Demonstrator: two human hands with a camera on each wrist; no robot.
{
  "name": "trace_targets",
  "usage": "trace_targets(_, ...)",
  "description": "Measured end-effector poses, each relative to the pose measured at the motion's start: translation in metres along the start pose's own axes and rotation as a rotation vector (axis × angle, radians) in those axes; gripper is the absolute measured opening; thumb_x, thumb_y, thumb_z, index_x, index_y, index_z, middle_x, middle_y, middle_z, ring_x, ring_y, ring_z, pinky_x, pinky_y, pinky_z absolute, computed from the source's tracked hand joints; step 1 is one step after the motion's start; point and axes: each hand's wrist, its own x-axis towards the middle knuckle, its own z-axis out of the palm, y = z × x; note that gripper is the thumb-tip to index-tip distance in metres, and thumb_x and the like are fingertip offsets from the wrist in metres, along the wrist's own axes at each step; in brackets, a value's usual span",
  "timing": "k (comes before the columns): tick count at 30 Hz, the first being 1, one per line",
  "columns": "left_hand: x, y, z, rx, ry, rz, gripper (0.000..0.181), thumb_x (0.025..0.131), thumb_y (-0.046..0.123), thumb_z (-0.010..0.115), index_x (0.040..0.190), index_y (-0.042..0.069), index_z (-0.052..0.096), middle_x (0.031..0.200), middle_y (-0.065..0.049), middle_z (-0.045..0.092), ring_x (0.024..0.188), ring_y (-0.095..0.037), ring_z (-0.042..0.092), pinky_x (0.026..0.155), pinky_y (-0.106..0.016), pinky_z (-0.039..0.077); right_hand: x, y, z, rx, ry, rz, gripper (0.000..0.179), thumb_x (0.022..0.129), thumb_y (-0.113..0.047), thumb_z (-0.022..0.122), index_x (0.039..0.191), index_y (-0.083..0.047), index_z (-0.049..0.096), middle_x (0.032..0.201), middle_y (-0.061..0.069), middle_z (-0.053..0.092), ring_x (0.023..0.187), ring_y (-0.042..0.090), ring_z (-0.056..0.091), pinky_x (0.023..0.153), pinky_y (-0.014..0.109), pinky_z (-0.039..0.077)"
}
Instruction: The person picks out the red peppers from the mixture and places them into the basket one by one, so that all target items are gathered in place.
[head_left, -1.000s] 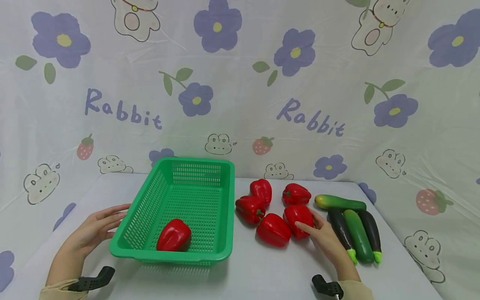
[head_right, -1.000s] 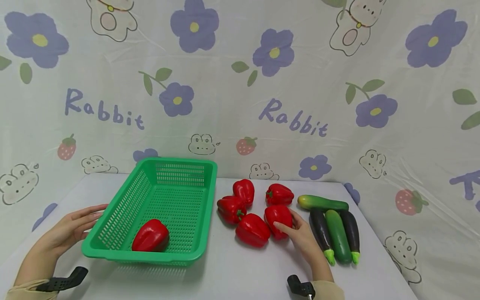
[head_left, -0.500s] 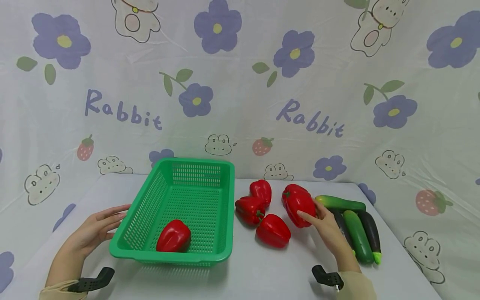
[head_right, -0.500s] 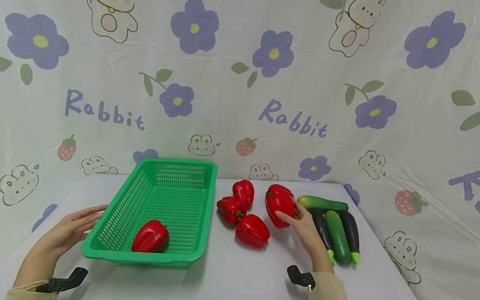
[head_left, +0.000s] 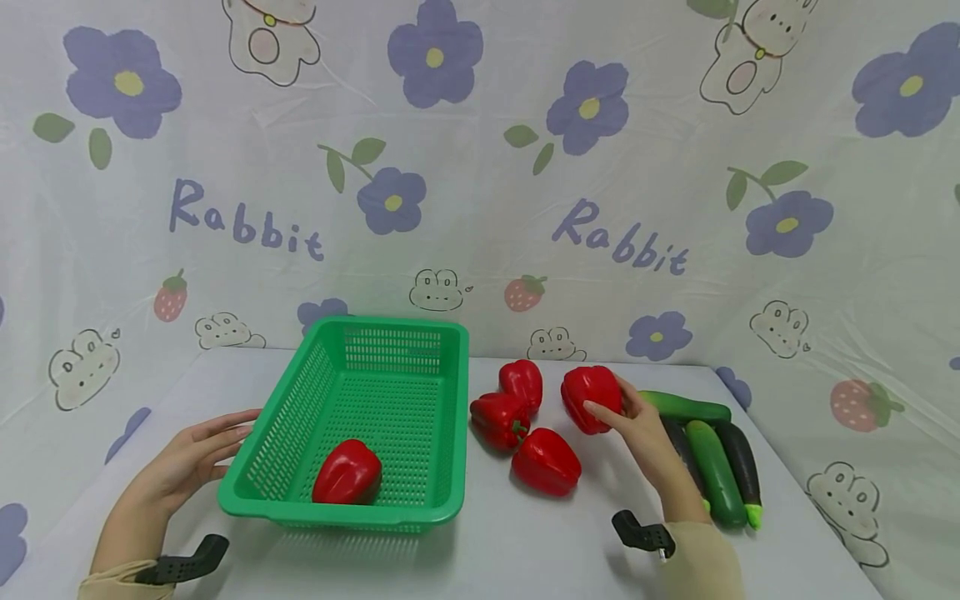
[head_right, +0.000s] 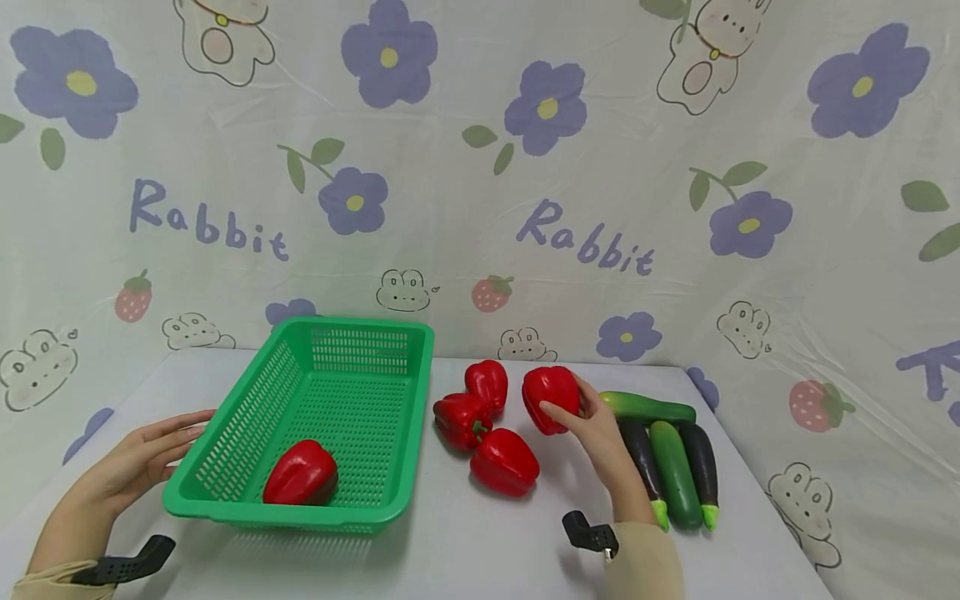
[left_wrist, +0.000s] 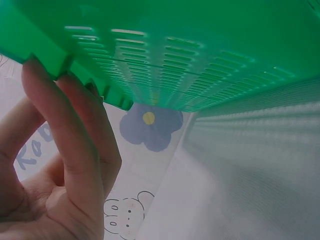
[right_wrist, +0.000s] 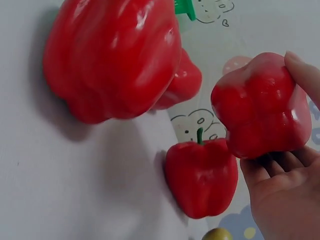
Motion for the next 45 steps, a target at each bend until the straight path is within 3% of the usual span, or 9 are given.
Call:
trace_targets(25, 0.001, 0.001, 0.0, -0.011, -0.003, -0.013, 0.03, 0.102, 0.023, 0.051, 0.129, 0.031, 0.06, 0.112, 0.029, 0.063, 0.103, 0.008, 0.06, 0.084, -0.033, 0.054, 0.017, -0.047, 0.037, 0.072, -0.07, -0.113, 0.086, 0.086, -0.036, 0.074, 0.155, -0.024, 0.024, 0.152, 0.008, 0.041, 0.137, 0.03, 0.041, 0.106, 0.049, 0.044)
trace_targets(35, 0.001, 0.001, -0.001, 0.004, -0.001, -0.012, 0.03, 0.102, 0.024, 0.051, 0.13, 0.031, 0.059, 0.112, 0.029, 0.062, 0.104, 0.009, 0.059, 0.085, -0.034, 0.054, 0.021, -0.071, 0.061, 0.095, -0.112, -0.142, 0.087, 0.086, -0.034, 0.074, 0.155, -0.024, 0.024, 0.153, 0.006, 0.04, 0.14, 0.029, 0.039, 0.11, 0.051, 0.039)
trace_targets(45, 0.0, 0.003, 0.0, -0.01, -0.003, -0.012, 0.029, 0.102, 0.023, 0.051, 0.128, 0.032, 0.061, 0.111, 0.028, 0.064, 0.103, 0.007, 0.06, 0.085, -0.035, 0.054, 0.024, -0.084, 0.08, 0.091, -0.15, -0.207, 0.08, 0.085, -0.034, 0.075, 0.152, -0.026, 0.031, 0.149, 0.003, 0.045, 0.137, 0.028, 0.043, 0.108, 0.049, 0.042)
